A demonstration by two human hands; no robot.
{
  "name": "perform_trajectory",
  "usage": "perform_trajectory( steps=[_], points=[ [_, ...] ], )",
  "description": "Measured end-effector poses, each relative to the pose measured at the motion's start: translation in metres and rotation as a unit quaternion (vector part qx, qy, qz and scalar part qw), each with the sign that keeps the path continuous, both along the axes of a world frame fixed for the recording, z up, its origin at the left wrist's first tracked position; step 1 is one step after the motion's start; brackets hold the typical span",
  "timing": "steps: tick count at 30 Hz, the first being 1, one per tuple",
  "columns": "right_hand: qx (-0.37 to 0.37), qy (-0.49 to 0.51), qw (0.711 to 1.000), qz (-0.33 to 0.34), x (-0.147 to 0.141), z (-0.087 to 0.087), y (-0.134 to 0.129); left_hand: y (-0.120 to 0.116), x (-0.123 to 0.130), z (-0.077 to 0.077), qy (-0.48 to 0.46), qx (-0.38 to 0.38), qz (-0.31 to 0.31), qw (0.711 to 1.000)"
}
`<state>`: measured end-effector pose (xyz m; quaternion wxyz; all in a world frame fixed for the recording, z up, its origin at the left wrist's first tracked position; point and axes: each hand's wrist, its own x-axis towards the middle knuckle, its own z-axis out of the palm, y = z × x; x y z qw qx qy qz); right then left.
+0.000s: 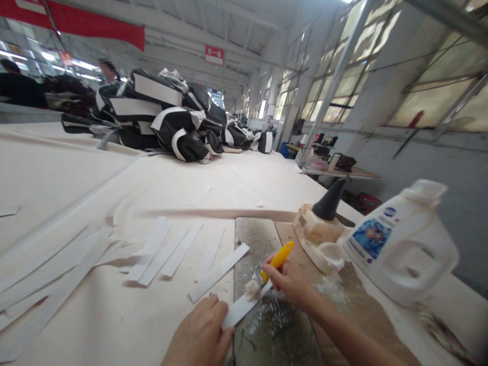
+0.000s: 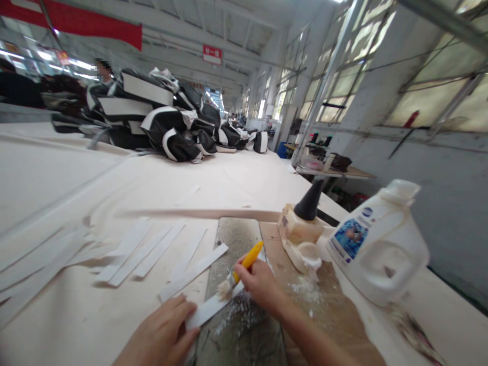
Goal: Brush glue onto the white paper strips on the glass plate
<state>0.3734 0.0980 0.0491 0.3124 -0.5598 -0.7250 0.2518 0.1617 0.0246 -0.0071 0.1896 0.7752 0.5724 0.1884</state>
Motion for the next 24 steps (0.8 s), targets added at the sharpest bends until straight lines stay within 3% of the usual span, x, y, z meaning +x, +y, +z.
perform_trajectory(
  steps=[3, 5, 7, 10, 12, 15, 19, 24],
  points=[
    [0.077, -0.065, 0.988, -0.114, 0.027, 0.005, 0.021, 0.0, 0.0, 0.001, 0.007, -0.002, -0.003, 1.0],
    [0.123, -0.074, 0.979, -0.145, 0.041, 0.014, 0.024, 0.0, 0.0, 0.001, 0.01, -0.006, -0.002, 1.0],
    [0.136, -0.06, 0.981, -0.126, 0.044, 0.018, 0.019, 0.0, 0.0, 0.001, 0.011, -0.008, -0.001, 1.0],
    [0.078, -0.036, 0.995, -0.059, 0.038, 0.015, 0.011, 0.0, 0.0, 0.001, 0.007, -0.004, -0.006, 1.0],
    [0.08, -0.061, 0.992, -0.079, 0.038, 0.012, 0.011, 0.0, 0.0, 0.0, 0.003, 0.001, 0.0, 1.0],
    [0.155, -0.086, 0.975, -0.133, 0.044, 0.01, 0.014, 0.001, 0.0, 0.002, -0.001, -0.01, 0.006, 1.0],
    [0.09, -0.064, 0.993, -0.042, 0.048, 0.005, 0.017, 0.0, 0.0, 0.006, -0.012, -0.026, 0.002, 1.0],
    [0.172, -0.116, 0.97, -0.124, 0.051, 0.019, 0.037, -0.001, -0.003, 0.011, -0.018, 0.004, 0.014, 1.0]
  ],
)
